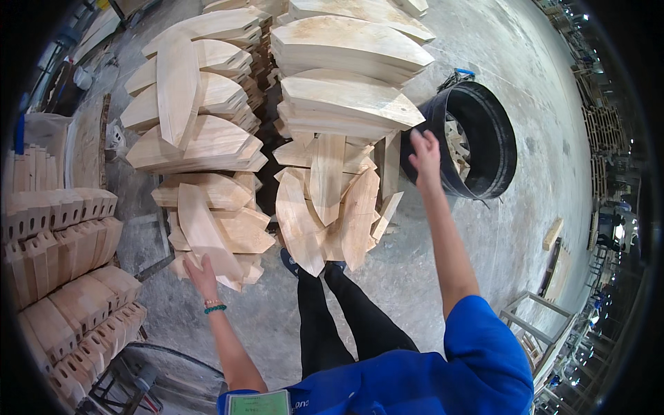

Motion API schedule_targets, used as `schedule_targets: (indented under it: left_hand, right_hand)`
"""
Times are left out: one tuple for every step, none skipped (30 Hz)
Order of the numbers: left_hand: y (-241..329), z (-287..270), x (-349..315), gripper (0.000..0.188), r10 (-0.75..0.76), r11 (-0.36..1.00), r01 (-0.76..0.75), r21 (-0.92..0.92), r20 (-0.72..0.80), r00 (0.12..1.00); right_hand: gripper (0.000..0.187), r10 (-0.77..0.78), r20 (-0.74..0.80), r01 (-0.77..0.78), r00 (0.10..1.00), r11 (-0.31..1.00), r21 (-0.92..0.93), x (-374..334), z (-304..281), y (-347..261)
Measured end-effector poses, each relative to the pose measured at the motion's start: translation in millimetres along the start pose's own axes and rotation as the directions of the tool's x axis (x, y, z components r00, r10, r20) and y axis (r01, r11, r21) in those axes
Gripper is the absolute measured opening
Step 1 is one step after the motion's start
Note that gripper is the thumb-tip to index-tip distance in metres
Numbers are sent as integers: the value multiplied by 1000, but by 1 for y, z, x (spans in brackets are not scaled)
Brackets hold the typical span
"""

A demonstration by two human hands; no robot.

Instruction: The person repeatedly picks up curved wooden parts from a pile on the floor and stacks them into neat piles. The person handles the parts by hand, turning them over and aligning them before placing them down. The task continues throughout the clip with no visible final destination for the stacked parts.

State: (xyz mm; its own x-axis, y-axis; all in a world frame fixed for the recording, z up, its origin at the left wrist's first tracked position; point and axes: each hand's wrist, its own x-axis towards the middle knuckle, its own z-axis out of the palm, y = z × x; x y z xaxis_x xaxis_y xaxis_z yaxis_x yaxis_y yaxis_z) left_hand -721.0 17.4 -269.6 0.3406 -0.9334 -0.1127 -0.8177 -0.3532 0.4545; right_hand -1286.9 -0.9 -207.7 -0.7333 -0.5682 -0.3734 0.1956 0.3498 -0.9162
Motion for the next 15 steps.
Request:
schedule_targets:
  left_hand:
    - [14, 7, -10, 58, 26, 997, -27, -73, -4, 1000]
    - [27, 9, -22, 57, 43, 989, -46, -138, -23, 999]
    - [44, 15, -34, 56, 94, 973, -94, -211, -12, 995]
    - [63, 19, -47, 55, 151, 956, -149, -252, -11, 988]
    - [81, 21, -60, 54, 194, 937, -192, -290, -23, 981]
    - [97, 16, -69, 53, 156, 921, -145, -362, 1, 988]
    - [118, 22, -79, 53, 126, 878, -93, -470, 39, 991]
    - [139, 33, -87, 53, 190, 858, -99, -503, 133, 973]
    - [161, 47, -93, 54, 257, 834, -98, -542, 227, 939]
    - [191, 64, -98, 57, 286, 781, 31, -624, 401, 870]
    - [205, 89, -102, 62, 365, 628, 58, -776, 360, 858]
    - [243, 106, -108, 70, 422, 621, 169, -765, 509, 750]
    - [273, 124, -111, 80, 465, 510, 317, -800, 566, 680]
    - [297, 139, -110, 90, 507, 398, 449, -800, 599, 620]
    - [319, 153, -107, 96, 456, 316, 540, -780, 624, 634]
  right_hand:
    - [69, 3, -68, -6, 998, 999, -43, 23, -15, -7]
    - [66, 59, -45, -60, 997, 998, -9, 42, -25, -17]
    - [79, 103, 133, -107, 986, 994, 26, 62, -41, -31]
    - [75, 124, 201, -126, 972, 992, -3, 76, -50, -32]
    - [72, 145, 284, -140, 948, 989, -38, 84, -48, -30]
    - [61, 41, 212, -14, 976, 992, -129, 79, -23, -17]
    - [59, 49, 246, -22, 968, 994, -110, 76, -18, -13]
    - [57, 54, 270, -30, 961, 995, -95, 74, -20, -10]
    - [55, 58, 289, -34, 955, 996, -86, 72, -24, -8]
    - [55, 79, 291, -63, 954, 996, -63, 66, -32, 0]
    - [56, 55, 316, -53, 947, 998, -16, 59, -24, 6]
    - [55, 43, 263, -43, 964, 999, -9, 51, -37, 15]
    - [54, 29, 236, -33, 971, 999, 16, 39, -36, 23]
    - [55, 32, 234, -53, 972, 995, 84, 21, -25, 33]
    - [56, 40, 235, -77, 971, 986, 150, 1, -11, 42]
